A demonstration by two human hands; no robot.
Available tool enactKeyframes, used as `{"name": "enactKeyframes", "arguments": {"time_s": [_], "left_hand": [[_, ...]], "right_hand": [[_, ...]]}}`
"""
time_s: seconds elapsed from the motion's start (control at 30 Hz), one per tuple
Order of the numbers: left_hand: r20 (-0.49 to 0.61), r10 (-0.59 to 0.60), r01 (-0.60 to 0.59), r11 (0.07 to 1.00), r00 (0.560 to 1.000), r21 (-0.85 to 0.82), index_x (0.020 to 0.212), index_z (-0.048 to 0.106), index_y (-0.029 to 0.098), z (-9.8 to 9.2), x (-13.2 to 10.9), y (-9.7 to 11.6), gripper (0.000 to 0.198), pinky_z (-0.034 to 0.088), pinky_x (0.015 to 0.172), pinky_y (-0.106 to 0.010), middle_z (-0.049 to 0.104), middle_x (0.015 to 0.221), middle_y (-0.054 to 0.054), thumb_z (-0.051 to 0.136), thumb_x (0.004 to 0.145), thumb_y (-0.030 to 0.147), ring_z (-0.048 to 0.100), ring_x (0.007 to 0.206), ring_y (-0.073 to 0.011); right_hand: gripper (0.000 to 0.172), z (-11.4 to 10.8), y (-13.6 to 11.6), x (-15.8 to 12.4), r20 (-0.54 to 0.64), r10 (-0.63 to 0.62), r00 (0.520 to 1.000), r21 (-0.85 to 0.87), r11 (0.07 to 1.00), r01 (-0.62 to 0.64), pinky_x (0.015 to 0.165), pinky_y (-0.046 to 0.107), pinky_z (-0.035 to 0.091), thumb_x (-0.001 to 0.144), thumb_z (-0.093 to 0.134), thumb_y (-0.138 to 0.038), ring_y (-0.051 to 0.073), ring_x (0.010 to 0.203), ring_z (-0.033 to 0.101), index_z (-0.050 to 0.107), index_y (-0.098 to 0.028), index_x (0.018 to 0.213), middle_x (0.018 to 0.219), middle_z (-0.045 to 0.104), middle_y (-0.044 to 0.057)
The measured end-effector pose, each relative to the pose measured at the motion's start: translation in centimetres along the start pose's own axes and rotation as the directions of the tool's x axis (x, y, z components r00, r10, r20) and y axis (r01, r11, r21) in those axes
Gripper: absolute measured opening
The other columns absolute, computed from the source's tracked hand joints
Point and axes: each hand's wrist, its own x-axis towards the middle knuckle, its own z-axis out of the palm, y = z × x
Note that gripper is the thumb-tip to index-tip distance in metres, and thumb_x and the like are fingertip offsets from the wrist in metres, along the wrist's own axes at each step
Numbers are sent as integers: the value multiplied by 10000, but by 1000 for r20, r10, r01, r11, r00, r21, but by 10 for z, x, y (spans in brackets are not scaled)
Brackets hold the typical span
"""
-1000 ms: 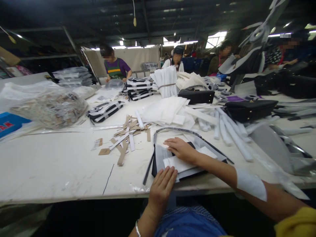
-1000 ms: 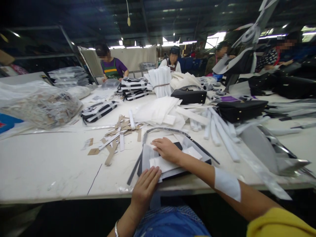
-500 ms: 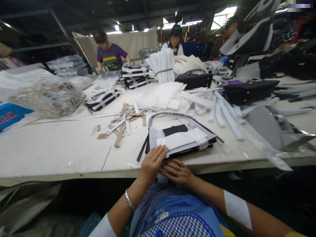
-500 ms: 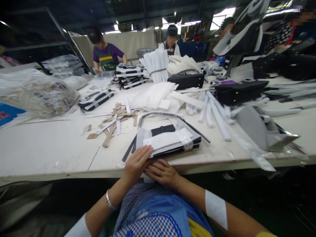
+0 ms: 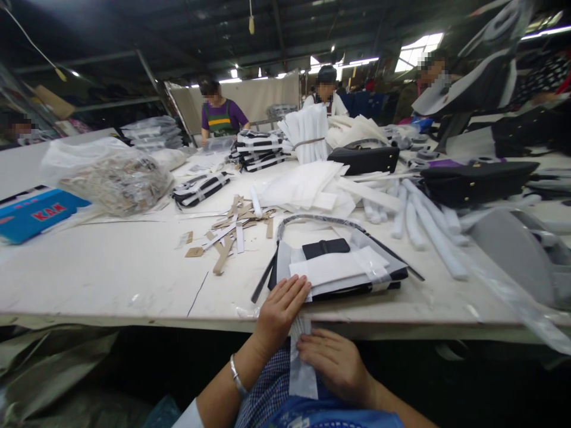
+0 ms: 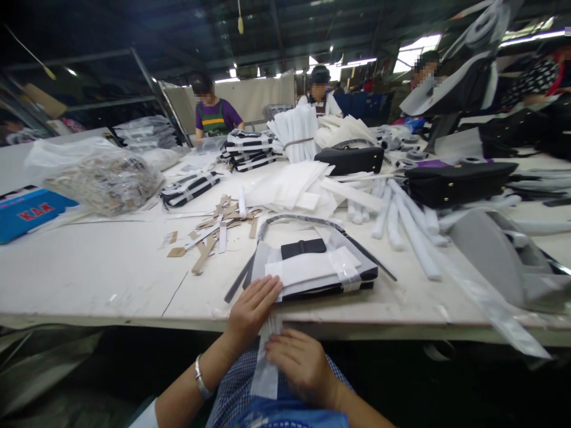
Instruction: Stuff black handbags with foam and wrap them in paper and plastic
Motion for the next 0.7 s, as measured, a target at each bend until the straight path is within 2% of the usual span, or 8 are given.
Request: {"name": "enactKeyframes", "arguments": {"time_s": [0.13, 0.27, 0.5, 0.6, 0.7], "left_hand": [[-28, -11, 11, 1000, 1000, 2, 1435, 458, 166, -1, 3, 2, 447, 471, 1107, -395, 596, 1403, -68, 442, 991, 113, 492, 1361, -207], [-25, -19, 19, 1000, 1000, -14, 1419, 481, 169, -3, 3, 4, 428, 473, 1102, -383, 602, 1396, -54, 422, 998, 115, 505, 1350, -200], [19, -38, 39, 998, 999, -58, 1433, 461, 161, -3, 1, 4, 445, 454, 1121, -395, 583, 1420, -65, 409, 996, 102, 460, 1383, -204], [13, -42, 43, 997, 999, -68, 1426, 473, 151, -4, 1, 5, 449, 468, 1110, -414, 557, 1437, -111, 451, 979, 107, 450, 1387, -233], [-37, -101, 98, 992, 994, -75, 1386, 529, 181, -5, 1, 8, 428, 512, 1065, -412, 587, 1366, -132, 520, 959, 148, 504, 1324, -248]], "right_hand": [[270, -6, -8, -3, -5, 10, 1000, -5, 1000, -10, 954, 309, 572, 980, 416, -157, 171, 1000, 727, 668, -162, 1075, 991, 775, 86], [267, -22, -9, 8, 38, -15, 999, -13, 1000, 16, 971, 282, 554, 994, 412, -166, 151, 1001, 725, 666, -147, 1074, 977, 777, 76], [252, -58, -3, 55, 25, 31, 999, -9, 999, -31, 993, 252, 535, 933, 482, -79, 128, 979, 728, 681, -154, 1068, 991, 776, 63], [238, -66, 4, 73, 25, 43, 999, -57, 998, -41, 987, 259, 537, 907, 529, -47, 129, 970, 728, 684, -155, 1052, 1001, 774, 59], [253, -68, 13, 86, 21, 25, 999, -112, 993, -22, 994, 309, 530, 900, 534, -35, 144, 994, 721, 684, -163, 1058, 1032, 769, 62]]}}
